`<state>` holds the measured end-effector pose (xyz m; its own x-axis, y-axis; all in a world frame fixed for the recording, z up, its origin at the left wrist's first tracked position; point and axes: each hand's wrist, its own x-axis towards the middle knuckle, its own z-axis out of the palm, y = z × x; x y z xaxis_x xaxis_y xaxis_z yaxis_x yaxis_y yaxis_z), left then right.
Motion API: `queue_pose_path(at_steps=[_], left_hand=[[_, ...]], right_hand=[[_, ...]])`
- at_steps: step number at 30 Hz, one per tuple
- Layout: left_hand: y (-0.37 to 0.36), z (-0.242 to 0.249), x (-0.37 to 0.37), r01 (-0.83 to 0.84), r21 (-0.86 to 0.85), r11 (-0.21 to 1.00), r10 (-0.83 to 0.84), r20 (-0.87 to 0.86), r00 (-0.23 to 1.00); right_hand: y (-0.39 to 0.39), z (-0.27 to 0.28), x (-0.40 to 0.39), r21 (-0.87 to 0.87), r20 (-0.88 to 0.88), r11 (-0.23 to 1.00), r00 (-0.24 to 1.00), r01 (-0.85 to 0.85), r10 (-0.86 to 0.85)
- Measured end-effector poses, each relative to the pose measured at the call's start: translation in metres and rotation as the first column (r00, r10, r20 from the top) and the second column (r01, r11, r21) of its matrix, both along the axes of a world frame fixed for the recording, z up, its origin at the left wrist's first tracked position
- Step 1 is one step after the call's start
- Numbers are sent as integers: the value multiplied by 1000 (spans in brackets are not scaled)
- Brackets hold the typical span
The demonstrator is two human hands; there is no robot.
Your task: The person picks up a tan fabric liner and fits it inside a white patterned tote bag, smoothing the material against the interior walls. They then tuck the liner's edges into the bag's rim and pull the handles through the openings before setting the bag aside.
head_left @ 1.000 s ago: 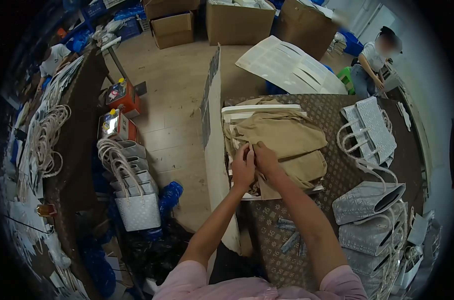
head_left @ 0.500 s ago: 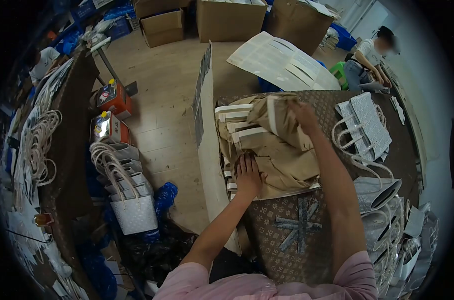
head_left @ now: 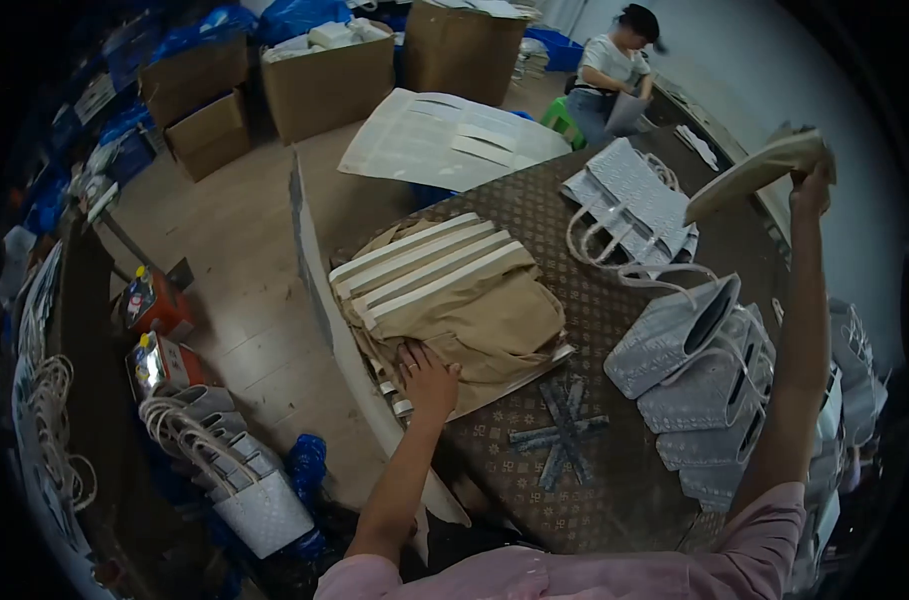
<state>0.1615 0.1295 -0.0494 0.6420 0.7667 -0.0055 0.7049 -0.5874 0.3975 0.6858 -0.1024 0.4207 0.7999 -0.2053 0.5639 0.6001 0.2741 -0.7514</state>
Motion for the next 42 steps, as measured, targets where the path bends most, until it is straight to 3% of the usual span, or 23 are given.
queue_pose_path(at_steps=[2, 4, 6, 8, 9, 10, 11, 12, 14, 16, 18, 19, 20, 21, 23, 25, 27, 30, 31, 33, 37, 40, 42], left_hand=[[-1, 4, -2, 6, -11, 1000, -6, -10, 1000], [10, 7, -5, 17, -75, 997, -10, 99, 995], [14, 32, -6, 92, -141, 986, -62, 199, 978], [4, 84, 14, 226, -121, 967, -196, 219, 956], [-16, 100, 26, 272, -233, 934, -139, 463, 875], [-40, 113, 31, 335, -345, 877, -30, 656, 754], [-63, 138, 40, 498, -405, 767, -49, 737, 674], [-87, 163, 54, 643, -440, 627, -41, 805, 591], [-132, 188, 77, 836, -233, 497, -115, 937, 329], [-175, 220, 85, 911, -218, 350, -74, 963, 259], [-195, 208, 87, 956, -216, 198, -24, 974, 225], [-194, 178, 102, 885, -412, -217, -199, 906, 373], [-200, 159, 103, 595, -594, -542, -415, 804, 426], [-229, 172, 87, 560, -624, -545, -445, 781, 437], [-305, 200, 60, 719, -590, -367, -222, 806, 548], [-348, 194, 49, 683, -643, -347, -336, 765, 550], [-396, 195, 39, 665, -678, -314, -426, 726, 539], [-477, 202, 17, 732, -627, -265, -546, 724, 423], [-508, 194, 14, 713, -656, -249, -532, 707, 465], [-566, 179, 6, 693, -687, -218, -545, 675, 497], [-644, 172, -21, 685, -710, -163, -726, 556, 404], [-686, 160, -22, 651, -734, -196, -707, 566, 424], [-705, 155, -27, 590, -779, -210, -679, 551, 486]], right_hand=[[-23, 47, -65, -333, 222, 942, 974, 38, 39], [-47, 75, -127, -458, 299, 888, 948, 43, 108], [-87, 98, -180, -661, 471, 678, 881, 322, 41], [-74, 100, -277, -436, 321, 824, 918, 362, -233], [-96, 99, -292, -411, 333, 813, 898, 413, -288], [-115, 94, -302, -347, 315, 894, 933, 283, -173], [-131, 86, -312, -280, 309, 950, 950, 136, -46], [-143, 74, -326, -264, 314, 950, 946, 166, -78], [-162, 39, -354, -210, 78, 963, 984, 171, -158], [-185, -6, -366, -478, -90, 800, 886, 362, -454], [-205, -65, -374, -173, -275, 976, 945, 132, -177], [-226, -88, -371, -158, -298, 975, 934, 153, -195], [-252, -111, -372, -146, -348, 988, 931, 60, -108], [-279, -136, -376, -122, -397, 992, 918, -31, -20], [-336, -170, -382, -44, -432, 997, 899, 62, -74], [-395, -207, -405, 25, -465, 988, 877, 153, -124], [-453, -249, -438, -111, -440, 950, 842, 293, -312], [-512, -358, -506, 185, -676, 960, 736, 211, -31], [-503, -371, -540, 345, -673, 938, 694, -10, 255], [-491, -433, -588, 400, -624, 895, 658, -195, 422], [-537, -406, -632, 611, -655, 791, 547, -22, 521], [-592, -400, -633, 137, -883, 978, 427, -156, 192], [-602, -386, -644, 229, -842, 973, 501, -5, 201]])
